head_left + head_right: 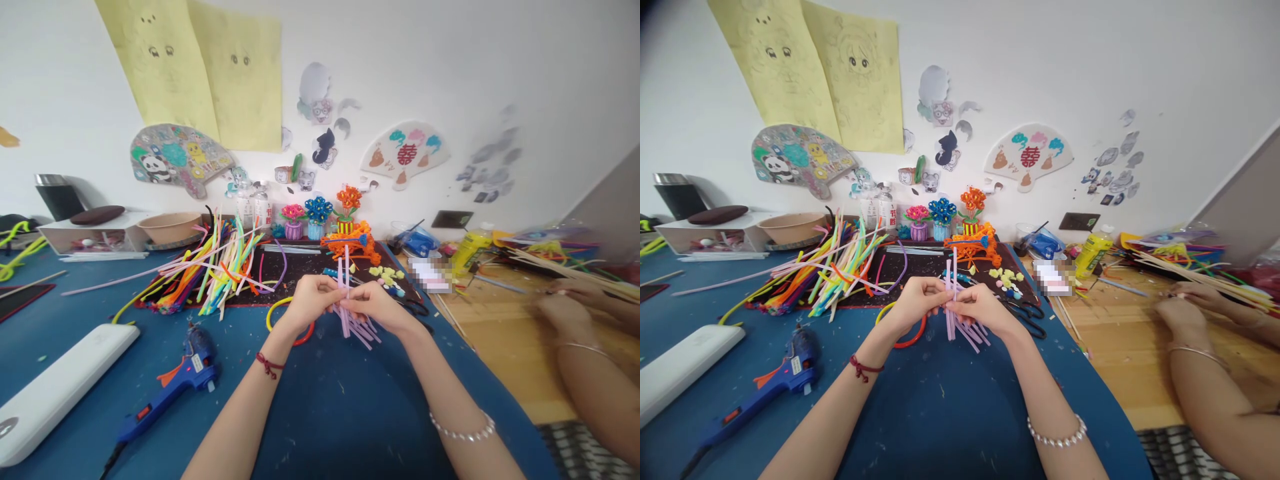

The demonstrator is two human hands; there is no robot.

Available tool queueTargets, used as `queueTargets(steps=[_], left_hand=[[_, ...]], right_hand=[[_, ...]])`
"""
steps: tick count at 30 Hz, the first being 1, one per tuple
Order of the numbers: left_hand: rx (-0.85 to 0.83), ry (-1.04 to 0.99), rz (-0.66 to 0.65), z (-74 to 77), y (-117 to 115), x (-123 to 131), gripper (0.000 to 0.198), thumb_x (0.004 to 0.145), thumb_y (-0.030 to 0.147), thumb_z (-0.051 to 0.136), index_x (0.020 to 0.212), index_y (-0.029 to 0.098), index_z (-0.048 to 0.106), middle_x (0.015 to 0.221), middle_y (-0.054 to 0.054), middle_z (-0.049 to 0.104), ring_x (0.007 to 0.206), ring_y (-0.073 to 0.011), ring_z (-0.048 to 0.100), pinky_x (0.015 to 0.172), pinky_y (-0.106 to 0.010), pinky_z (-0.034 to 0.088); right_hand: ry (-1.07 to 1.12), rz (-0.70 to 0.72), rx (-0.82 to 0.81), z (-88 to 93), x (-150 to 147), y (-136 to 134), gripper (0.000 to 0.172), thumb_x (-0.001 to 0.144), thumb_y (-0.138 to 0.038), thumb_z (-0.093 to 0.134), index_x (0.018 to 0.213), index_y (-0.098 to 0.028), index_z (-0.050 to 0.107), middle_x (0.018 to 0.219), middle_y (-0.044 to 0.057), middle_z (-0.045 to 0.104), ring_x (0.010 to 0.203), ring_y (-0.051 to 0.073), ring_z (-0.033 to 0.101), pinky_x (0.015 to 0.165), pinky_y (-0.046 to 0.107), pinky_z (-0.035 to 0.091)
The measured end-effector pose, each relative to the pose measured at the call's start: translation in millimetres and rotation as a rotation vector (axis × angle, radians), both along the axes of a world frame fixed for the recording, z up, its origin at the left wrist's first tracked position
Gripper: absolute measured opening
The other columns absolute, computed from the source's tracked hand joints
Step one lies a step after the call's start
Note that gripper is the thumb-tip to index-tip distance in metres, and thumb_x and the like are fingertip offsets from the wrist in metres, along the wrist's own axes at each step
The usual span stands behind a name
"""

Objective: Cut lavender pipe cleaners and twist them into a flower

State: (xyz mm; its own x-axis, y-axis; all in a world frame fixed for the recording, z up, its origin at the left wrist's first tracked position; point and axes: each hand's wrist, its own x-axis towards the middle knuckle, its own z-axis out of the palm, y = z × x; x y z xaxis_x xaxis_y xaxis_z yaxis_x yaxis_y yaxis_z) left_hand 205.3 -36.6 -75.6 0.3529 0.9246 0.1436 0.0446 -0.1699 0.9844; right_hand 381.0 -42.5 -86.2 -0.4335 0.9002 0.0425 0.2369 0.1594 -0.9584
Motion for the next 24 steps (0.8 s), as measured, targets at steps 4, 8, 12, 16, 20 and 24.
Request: queueTargets(steps=[4,8,12,16,20,24], left_hand=[[0.015,0.015,0.009,-0.7,1.7,-0.6,0.027,0.067,0.038,0.073,0.062,0.013,0.065,0.047,0.002,0.055,0.041,-0.0069,0.045,0.040,-0.018,0.033],[0.031,0.021,0.012,-0.7,2.7,-1.7,0.029,0.066,0.040,0.074,0.062,0.013,0.065,0.047,0.001,0.055,0.041,-0.0073,0.046,0.040,-0.018,0.033],[0.051,0.036,-0.008,0.1,2.7,-3.0,0.030,0.066,0.041,0.074,0.062,0.013,0.064,0.047,0.002,0.055,0.041,-0.0072,0.046,0.041,-0.018,0.033],[0.079,0.053,-0.026,1.0,2.3,-3.6,0.033,0.066,0.044,0.073,0.059,0.014,0.063,0.046,0.002,0.054,0.040,-0.0067,0.045,0.042,-0.019,0.034],[0.094,0.053,-0.044,0.6,2.6,-3.2,0.035,0.066,0.047,0.073,0.060,0.014,0.063,0.049,0.002,0.055,0.042,-0.0071,0.046,0.043,-0.019,0.036],[0.131,0.075,-0.068,0.4,2.4,-3.0,0.036,0.067,0.048,0.072,0.062,0.014,0.063,0.053,0.000,0.059,0.043,-0.0079,0.049,0.044,-0.019,0.038]], right_hand=[[-0.002,0.049,-0.021,-1.9,2.1,1.2,0.044,0.077,-0.049,0.067,0.054,-0.013,0.062,0.048,0.001,0.058,0.039,0.008,0.045,0.038,0.020,0.034],[0.000,0.090,-0.042,-3.0,3.3,0.9,0.042,0.077,-0.049,0.067,0.057,-0.012,0.065,0.049,0.002,0.060,0.037,0.007,0.044,0.038,0.020,0.034],[-0.007,0.138,-0.079,-3.6,4.2,0.4,0.042,0.076,-0.050,0.068,0.060,-0.010,0.068,0.049,0.002,0.061,0.036,0.006,0.044,0.037,0.019,0.034],[-0.003,0.191,-0.104,-5.0,5.7,0.5,0.043,0.077,-0.048,0.067,0.058,-0.010,0.067,0.048,0.003,0.061,0.035,0.005,0.043,0.036,0.018,0.034],[0.011,0.205,-0.131,-6.1,6.6,0.2,0.040,0.077,-0.046,0.069,0.061,-0.009,0.069,0.049,0.003,0.062,0.034,0.005,0.043,0.035,0.018,0.033],[0.020,0.191,-0.144,-5.9,6.8,0.4,0.039,0.075,-0.047,0.070,0.067,-0.009,0.072,0.049,0.002,0.062,0.034,0.005,0.042,0.034,0.018,0.032]])
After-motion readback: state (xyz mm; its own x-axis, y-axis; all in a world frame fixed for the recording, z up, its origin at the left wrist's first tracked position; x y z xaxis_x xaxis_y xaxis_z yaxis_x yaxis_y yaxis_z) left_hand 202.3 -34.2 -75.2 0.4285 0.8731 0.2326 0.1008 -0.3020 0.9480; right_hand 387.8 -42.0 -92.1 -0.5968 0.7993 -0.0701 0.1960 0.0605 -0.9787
